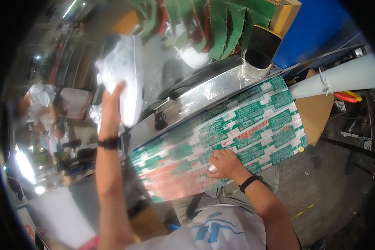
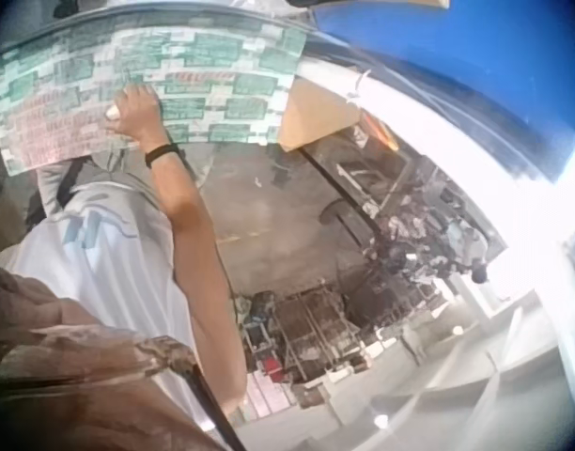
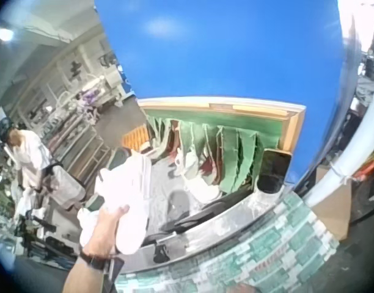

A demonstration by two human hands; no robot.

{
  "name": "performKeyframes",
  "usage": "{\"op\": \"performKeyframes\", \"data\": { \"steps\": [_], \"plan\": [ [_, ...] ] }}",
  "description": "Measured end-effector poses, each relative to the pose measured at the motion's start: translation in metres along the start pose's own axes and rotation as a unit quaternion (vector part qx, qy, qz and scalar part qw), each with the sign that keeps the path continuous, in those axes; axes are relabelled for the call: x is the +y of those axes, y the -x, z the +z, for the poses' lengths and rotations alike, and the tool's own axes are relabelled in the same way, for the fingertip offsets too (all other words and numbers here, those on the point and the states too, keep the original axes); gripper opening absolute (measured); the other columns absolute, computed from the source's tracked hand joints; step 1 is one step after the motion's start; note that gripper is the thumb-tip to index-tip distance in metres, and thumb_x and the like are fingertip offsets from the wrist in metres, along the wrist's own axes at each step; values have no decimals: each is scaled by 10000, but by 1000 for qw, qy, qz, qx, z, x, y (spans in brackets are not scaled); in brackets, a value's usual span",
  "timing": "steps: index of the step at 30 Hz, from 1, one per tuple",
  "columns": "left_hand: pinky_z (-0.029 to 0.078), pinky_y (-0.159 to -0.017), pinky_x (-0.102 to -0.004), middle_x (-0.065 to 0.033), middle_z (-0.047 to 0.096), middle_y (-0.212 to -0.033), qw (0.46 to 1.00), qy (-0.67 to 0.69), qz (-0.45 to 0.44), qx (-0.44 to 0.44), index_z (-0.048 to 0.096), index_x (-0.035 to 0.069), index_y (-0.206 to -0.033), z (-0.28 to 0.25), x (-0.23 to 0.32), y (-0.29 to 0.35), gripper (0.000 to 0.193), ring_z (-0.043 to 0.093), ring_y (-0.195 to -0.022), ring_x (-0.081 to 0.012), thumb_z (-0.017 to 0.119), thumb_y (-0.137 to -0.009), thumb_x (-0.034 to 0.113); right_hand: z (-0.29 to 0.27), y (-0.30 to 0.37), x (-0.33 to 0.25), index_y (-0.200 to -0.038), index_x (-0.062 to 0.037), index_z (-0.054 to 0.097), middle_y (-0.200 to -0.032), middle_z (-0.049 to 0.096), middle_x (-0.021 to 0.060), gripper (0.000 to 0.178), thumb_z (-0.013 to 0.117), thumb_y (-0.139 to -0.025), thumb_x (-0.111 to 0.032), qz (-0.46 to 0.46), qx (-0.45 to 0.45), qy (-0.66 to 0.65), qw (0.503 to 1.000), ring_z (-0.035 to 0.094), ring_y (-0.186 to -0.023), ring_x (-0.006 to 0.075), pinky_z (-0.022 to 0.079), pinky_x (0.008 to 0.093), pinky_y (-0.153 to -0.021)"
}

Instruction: Inspecting and cleaning white sneakers on a factory production line.

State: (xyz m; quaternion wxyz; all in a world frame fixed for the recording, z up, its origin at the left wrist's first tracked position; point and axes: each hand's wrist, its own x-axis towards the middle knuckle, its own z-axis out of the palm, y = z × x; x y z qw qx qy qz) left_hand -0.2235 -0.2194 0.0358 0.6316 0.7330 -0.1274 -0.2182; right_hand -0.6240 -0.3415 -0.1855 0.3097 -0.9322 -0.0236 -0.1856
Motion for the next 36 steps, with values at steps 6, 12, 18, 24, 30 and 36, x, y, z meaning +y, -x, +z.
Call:
{"op": "performKeyframes", "data": {
  "steps": [6, 12, 18, 24, 30, 36],
  "plan": [
    [572, -1073, -386, -157, 661, -1414, 984, -102, 4, 145, 493, -33, -1542, -9, -62, 224, 761, 673, -1255, -259, 873, -883, 6, 5, 7, -1, -964, -134, 723, -1021, 638, 106, 415, 893, -752, -447, 26, -11, 3, 1000, 667, -940, 328, 544, 456, -838],
    [522, -1127, -446, -205, 642, -1394, 972, -40, -51, 228, 401, -42, -1609, 53, -179, 356, 1028, 641, -1295, -328, 973, -801, 234, 0, -7, -11, -1030, -118, 744, -1005, 648, 129, 373, 873, -821, -399, 42, -31, 17, 998, 676, -963, 373, 555, 485, -862],
    [569, -1034, -383, -149, 661, -1275, 974, -126, -96, 165, 569, 2, -1465, 36, -214, 382, 646, 640, -1272, -255, 900, -930, 148, 2, 17, -56, -1189, -65, 761, -1085, 738, 156, 350, 819, -932, -295, 145, 27, -130, 981, 722, -996, 384, 586, 473, -885],
    [544, -626, -329, -99, 716, -947, 952, -160, -3, 262, 682, 24, -1115, 16, -228, 377, 291, 704, -740, -164, 866, -986, 210, -7, 41, -141, -1473, -88, 694, -1082, 748, 156, 627, 843, -890, -265, 134, -29, -181, 974, 732, -979, 341, 593, 441, -874],
    [550, -675, -420, -141, 737, -901, 963, -163, -34, 211, 718, 65, -885, 26, -204, 367, 285, 694, -770, -280, 846, -941, 314, -5, 33, -160, -1517, -101, 663, -1086, 744, 148, 710, 858, -854, -263, 30, -90, -86, 992, 737, -954, 345, 602, 430, -855],
    [405, -464, -263, -46, 708, -899, 910, 351, -214, 59, 656, 90, -959, 8, -183, 389, 121, 523, -582, -74, 652, -1026, 190, -34, 5, -180, -1337, -84, 740, -1028, 736, 137, 503, 836, -863, -219, 73, -116, -210, 968, 737, -948, 291, 597, 420, -851]
  ]
}}
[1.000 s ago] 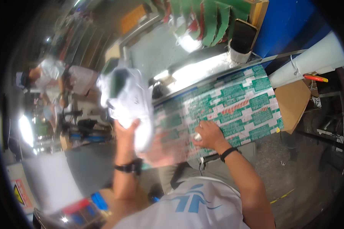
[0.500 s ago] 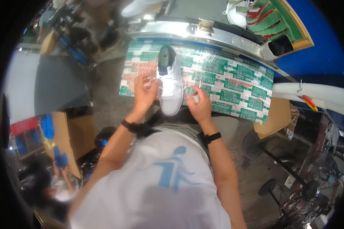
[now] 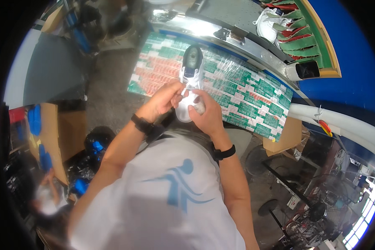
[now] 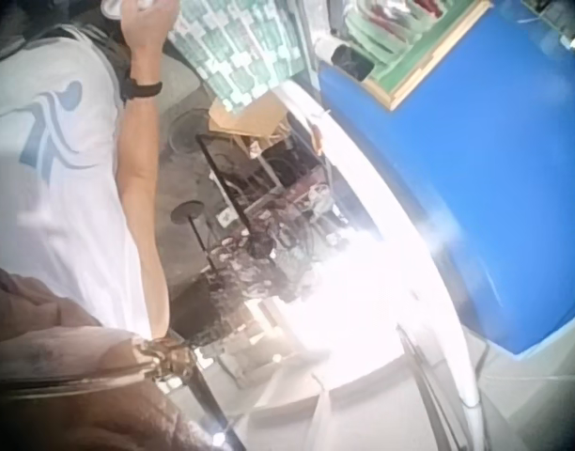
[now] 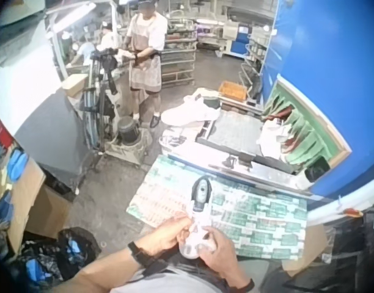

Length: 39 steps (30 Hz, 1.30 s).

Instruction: Inspecting and cleaning white sneakers on a factory production line.

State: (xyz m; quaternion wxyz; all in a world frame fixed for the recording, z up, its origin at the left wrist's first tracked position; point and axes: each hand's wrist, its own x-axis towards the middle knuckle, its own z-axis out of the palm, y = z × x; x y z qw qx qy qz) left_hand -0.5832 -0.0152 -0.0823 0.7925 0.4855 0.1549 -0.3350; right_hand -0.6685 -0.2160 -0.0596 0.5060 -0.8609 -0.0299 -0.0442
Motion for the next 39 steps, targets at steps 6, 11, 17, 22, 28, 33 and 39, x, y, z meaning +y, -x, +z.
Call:
{"op": "performKeyframes", "data": {
  "steps": [6, 11, 17, 22, 28, 33, 39],
  "plan": [
    [385, -417, -282, -90, 738, -942, 998, 53, -40, 10, 633, 85, -941, 9, -1, -6, 162, 495, -518, -84, 635, -1024, 225, 3, -30, 27, -1174, -67, 709, -1021, 730, 70, 410, 629, -1046, -448, 122, -110, -267, 949, 671, -906, 184, 549, 360, -858],
    [390, -405, -305, -119, 774, -918, 974, -192, 92, 83, 693, 55, -946, -3, -10, -16, 199, 511, -504, -78, 652, -1039, 226, -29, -72, -33, -989, -139, 620, -1064, 639, 136, 612, 517, -973, -741, 21, -51, -657, 752, 551, -883, 207, 437, 369, -822],
    [380, -481, -281, -19, 652, -819, 993, 113, 32, 29, 699, 53, -986, 15, 5, 0, 181, 470, -555, -81, 662, -1057, 215, -117, -91, -74, -1014, -130, 609, -1093, 622, 152, 525, 485, -998, -640, 126, 282, -556, 772, 549, -896, 233, 433, 408, -872],
    [286, -493, -248, 45, 573, -773, 971, 218, -82, 58, 606, 148, -1041, 46, 20, 4, 140, 413, -549, -60, 677, -1063, 266, -68, -21, 34, -1183, -44, 698, -1101, 729, 136, 559, 479, -1099, -551, 154, 87, -360, 916, 664, -858, 174, 529, 318, -777],
    [431, -506, -224, 43, 489, -691, 948, 62, 257, -177, 514, -13, -1642, 62, 126, 65, 596, 482, -572, -69, 609, -1112, 243, -2, 23, 48, -1408, 22, 632, -1079, 735, 92, 558, 503, -1125, -441, 253, 65, -334, 906, 647, -847, 123, 518, 274, -750],
    [605, -1030, -363, -78, 741, -1115, 933, -53, 355, 7, 460, 17, -1680, -90, 175, -62, 682, 730, -1120, -204, 665, -1101, 313, -11, 6, -16, -1522, 51, 570, -1047, 747, 84, 643, 696, -1000, -304, 171, -2, -152, 974, 691, -872, 169, 565, 323, -786],
    [515, -1201, -447, -266, 531, -1681, 841, -469, 266, -36, 403, 125, -1746, -69, 118, -75, 908, 644, -1427, -377, 845, -975, 312, 25, -29, -28, -1575, 58, 535, -1044, 765, 191, 960, 901, -768, -312, -107, -58, 179, 976, 746, -907, 394, 607, 474, -828]
  ]
}}
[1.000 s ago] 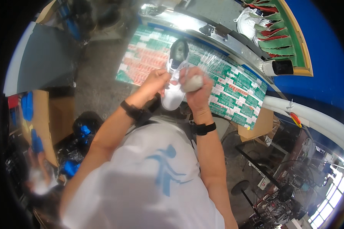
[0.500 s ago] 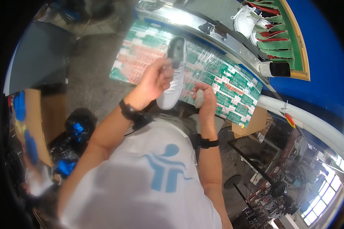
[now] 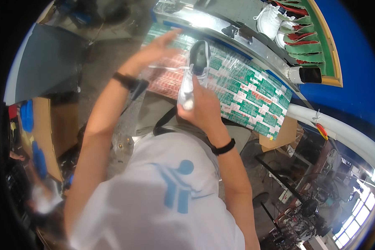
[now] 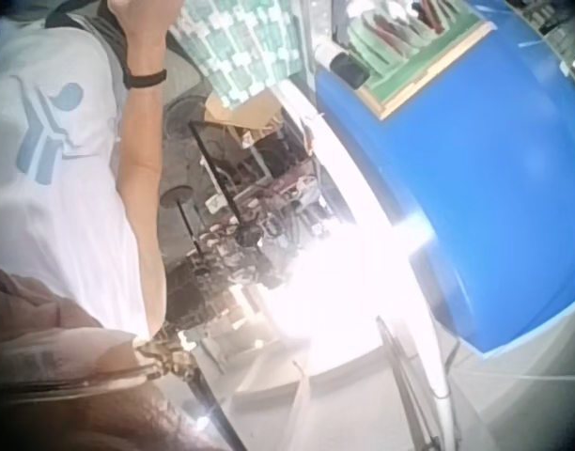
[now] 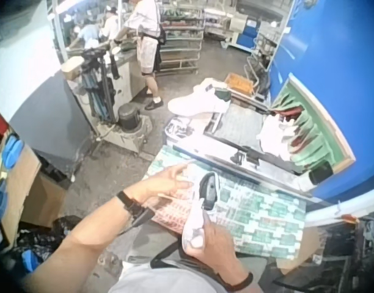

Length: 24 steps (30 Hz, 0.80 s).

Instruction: Inspecting and cleaning white sneakers on a factory production line.

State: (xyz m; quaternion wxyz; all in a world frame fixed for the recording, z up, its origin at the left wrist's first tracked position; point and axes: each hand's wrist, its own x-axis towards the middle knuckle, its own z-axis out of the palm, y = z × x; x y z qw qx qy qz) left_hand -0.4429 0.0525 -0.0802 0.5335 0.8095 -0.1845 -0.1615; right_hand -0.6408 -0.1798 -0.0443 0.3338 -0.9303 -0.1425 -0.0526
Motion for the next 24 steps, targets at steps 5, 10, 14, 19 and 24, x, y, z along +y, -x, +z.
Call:
{"op": "performKeyframes", "data": {
  "steps": [5, 10, 14, 19, 24],
  "plan": [
    [446, -1270, -467, -250, 516, -1703, 992, 45, 25, -113, 449, 147, -1727, 44, 9, -3, 919, 495, -1577, -388, 889, -934, 294, 8, -20, -3, -1561, 58, 548, -1057, 769, 197, 947, 905, -783, -347, 28, -103, 148, 983, 762, -947, 384, 604, 478, -855],
    [446, -1269, -472, -217, 562, -1676, 996, 15, 47, -76, 486, 155, -1706, 45, 1, -5, 887, 514, -1567, -376, 893, -922, 235, -3, -28, -9, -1498, 87, 597, -1148, 780, 258, 827, 864, -854, -359, 120, -80, -72, 987, 763, -1047, 464, 603, 485, -928],
    [439, -1280, -482, -182, 570, -1676, 996, 10, 30, -80, 490, 156, -1699, 47, 8, -4, 865, 511, -1566, -401, 882, -931, 225, 34, -14, -20, -1460, 111, 633, -1166, 780, 308, 753, 824, -900, -355, 108, -111, -219, 963, 763, -1090, 484, 597, 476, -970],
    [435, -1285, -495, -215, 508, -1715, 991, 26, -29, -125, 426, 166, -1738, 37, 12, -7, 949, 480, -1583, -420, 896, -918, 255, 24, 8, -42, -1444, 72, 681, -1132, 787, 281, 672, 800, -913, -323, 91, -251, -281, 922, 777, -1085, 419, 595, 441, -982],
    [411, -1298, -490, -266, 425, -1753, 991, 38, 0, -131, 339, 137, -1775, 48, 11, -10, 1081, 441, -1605, -413, 932, -887, 303, -16, 26, 2, -1536, 73, 602, -1156, 786, 195, 730, 780, -914, -264, 129, -86, -94, 983, 769, -1092, 309, 576, 398, -996]
  ]
}}
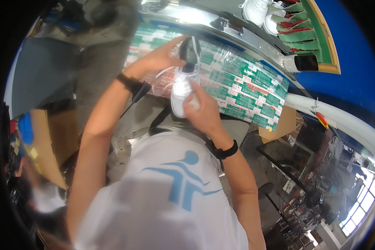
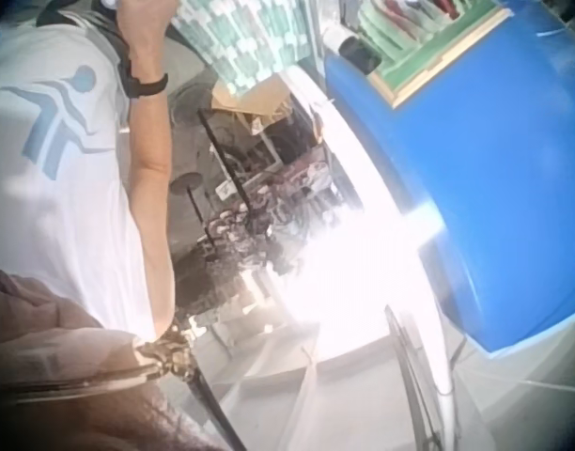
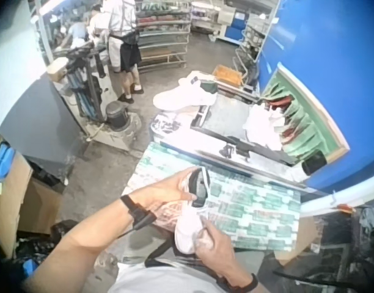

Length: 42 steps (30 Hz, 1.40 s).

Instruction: Inspecting and cleaning white sneakers on a factory production line.

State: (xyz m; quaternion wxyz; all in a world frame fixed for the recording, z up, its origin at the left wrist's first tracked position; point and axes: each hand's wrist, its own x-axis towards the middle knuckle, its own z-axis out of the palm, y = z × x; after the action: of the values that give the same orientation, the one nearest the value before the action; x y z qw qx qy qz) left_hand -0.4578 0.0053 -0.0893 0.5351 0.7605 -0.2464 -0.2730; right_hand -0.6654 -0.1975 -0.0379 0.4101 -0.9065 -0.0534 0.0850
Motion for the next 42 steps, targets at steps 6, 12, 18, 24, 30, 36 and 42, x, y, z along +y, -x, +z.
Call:
{"op": "performKeyframes", "data": {
  "steps": [6, 12, 18, 24, 30, 36, 42],
  "plan": [
    [393, -1308, -460, -298, 460, -1706, 998, -10, 7, 54, 320, -35, -1735, 25, 6, -19, 1202, 458, -1588, -413, 974, -803, 351, -11, -25, 7, -1578, 63, 567, -1188, 766, 199, 796, 791, -899, -287, 79, 85, -83, 990, 743, -1128, 381, 565, 406, -1028],
    [399, -1303, -455, -280, 522, -1669, 999, 1, 5, 51, 385, 53, -1735, 16, 20, -6, 1090, 477, -1580, -389, 951, -843, 323, -24, -20, -3, -1562, 88, 548, -1142, 751, 247, 888, 846, -847, -347, -16, 48, 89, 995, 746, -1114, 425, 595, 466, -992],
    [486, -1226, -433, -276, 620, -1572, 998, 19, -7, 51, 414, 25, -1713, 12, 27, -4, 1102, 603, -1469, -365, 957, -799, 312, -27, -9, -20, -1482, 116, 585, -948, 739, 249, 912, 872, -807, -427, -29, -1, 254, 967, 750, -815, 451, 618, 512, -732],
    [485, -1224, -441, -289, 633, -1549, 995, -31, 41, 89, 437, 26, -1700, 19, 4, -12, 1088, 606, -1458, -383, 965, -799, 331, -27, -34, 47, -1459, 113, 604, -961, 768, 255, 884, 870, -821, -439, 8, 61, 256, 965, 780, -862, 425, 637, 520, -783],
    [450, -1262, -469, -313, 548, -1622, 990, -62, 63, 108, 447, 34, -1696, 19, -4, -13, 1109, 537, -1516, -435, 983, -787, 376, -34, 34, 53, -1473, 121, 605, -1026, 777, 273, 876, 870, -824, -404, 72, 30, 255, 964, 791, -935, 417, 643, 485, -828],
    [443, -1259, -464, -270, 525, -1666, 996, -38, 29, 77, 435, 114, -1727, 18, 6, -12, 1066, 522, -1530, -398, 966, -832, 343, -4, 11, 1, -1559, 55, 577, -1111, 761, 216, 907, 897, -782, -288, -51, 91, 75, 992, 761, -983, 385, 614, 463, -871],
    [446, -1254, -469, -266, 496, -1685, 996, -29, 19, 81, 426, 120, -1733, 21, 4, -12, 1074, 503, -1542, -385, 969, -833, 346, 21, -19, 4, -1570, 47, 549, -1050, 732, 184, 947, 908, -772, -318, -95, 89, 109, 985, 732, -918, 376, 595, 456, -806]
  ]
}}
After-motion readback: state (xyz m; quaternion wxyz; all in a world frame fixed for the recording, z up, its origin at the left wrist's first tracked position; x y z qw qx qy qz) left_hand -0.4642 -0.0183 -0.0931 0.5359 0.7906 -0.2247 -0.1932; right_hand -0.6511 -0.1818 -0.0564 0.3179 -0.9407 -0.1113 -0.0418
